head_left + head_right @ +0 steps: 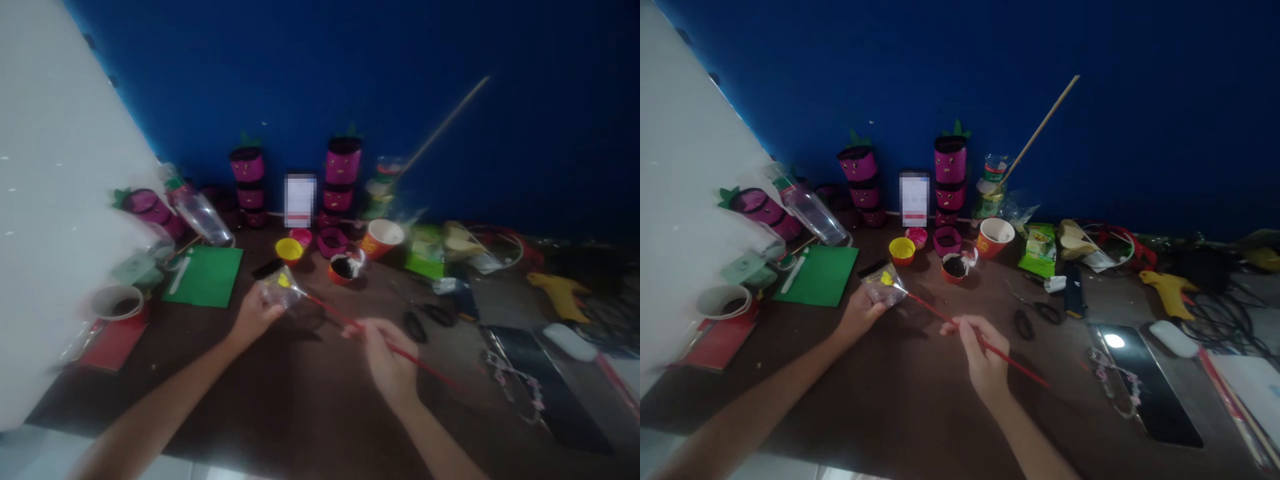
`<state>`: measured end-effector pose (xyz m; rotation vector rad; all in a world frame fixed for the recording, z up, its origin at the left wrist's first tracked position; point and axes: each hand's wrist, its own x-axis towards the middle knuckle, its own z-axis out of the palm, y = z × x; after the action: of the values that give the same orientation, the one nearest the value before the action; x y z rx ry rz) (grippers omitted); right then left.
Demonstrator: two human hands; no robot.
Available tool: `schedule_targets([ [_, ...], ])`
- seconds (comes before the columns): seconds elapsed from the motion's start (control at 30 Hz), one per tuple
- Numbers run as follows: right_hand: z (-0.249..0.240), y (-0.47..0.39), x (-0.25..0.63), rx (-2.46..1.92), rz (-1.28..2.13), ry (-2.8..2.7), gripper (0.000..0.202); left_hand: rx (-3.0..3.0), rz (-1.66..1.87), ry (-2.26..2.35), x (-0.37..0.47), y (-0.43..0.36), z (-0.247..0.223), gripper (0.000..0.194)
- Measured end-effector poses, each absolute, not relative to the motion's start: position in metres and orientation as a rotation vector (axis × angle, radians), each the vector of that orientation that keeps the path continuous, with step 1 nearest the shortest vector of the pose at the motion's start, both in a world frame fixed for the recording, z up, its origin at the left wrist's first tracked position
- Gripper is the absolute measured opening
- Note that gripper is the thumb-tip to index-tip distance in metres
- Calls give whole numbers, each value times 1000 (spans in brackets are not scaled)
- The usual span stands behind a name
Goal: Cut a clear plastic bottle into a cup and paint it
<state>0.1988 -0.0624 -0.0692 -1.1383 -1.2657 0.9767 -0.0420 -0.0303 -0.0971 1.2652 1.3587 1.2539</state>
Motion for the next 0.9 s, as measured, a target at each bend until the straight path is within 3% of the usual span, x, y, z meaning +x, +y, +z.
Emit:
schedule_targets([
  [0.4,-60,-57,213,-917,962,-1152,16,1219,1307,1323,-44,-29,-93,33],
  [0.7,-45,-77,205,-909,505,-1771,25,1068,1343,1201,-37,-30,-98,41],
  [0.9,-42,-78,196,-884,432,-1883,29,1105,1317,1180,-37,-32,-96,40],
])
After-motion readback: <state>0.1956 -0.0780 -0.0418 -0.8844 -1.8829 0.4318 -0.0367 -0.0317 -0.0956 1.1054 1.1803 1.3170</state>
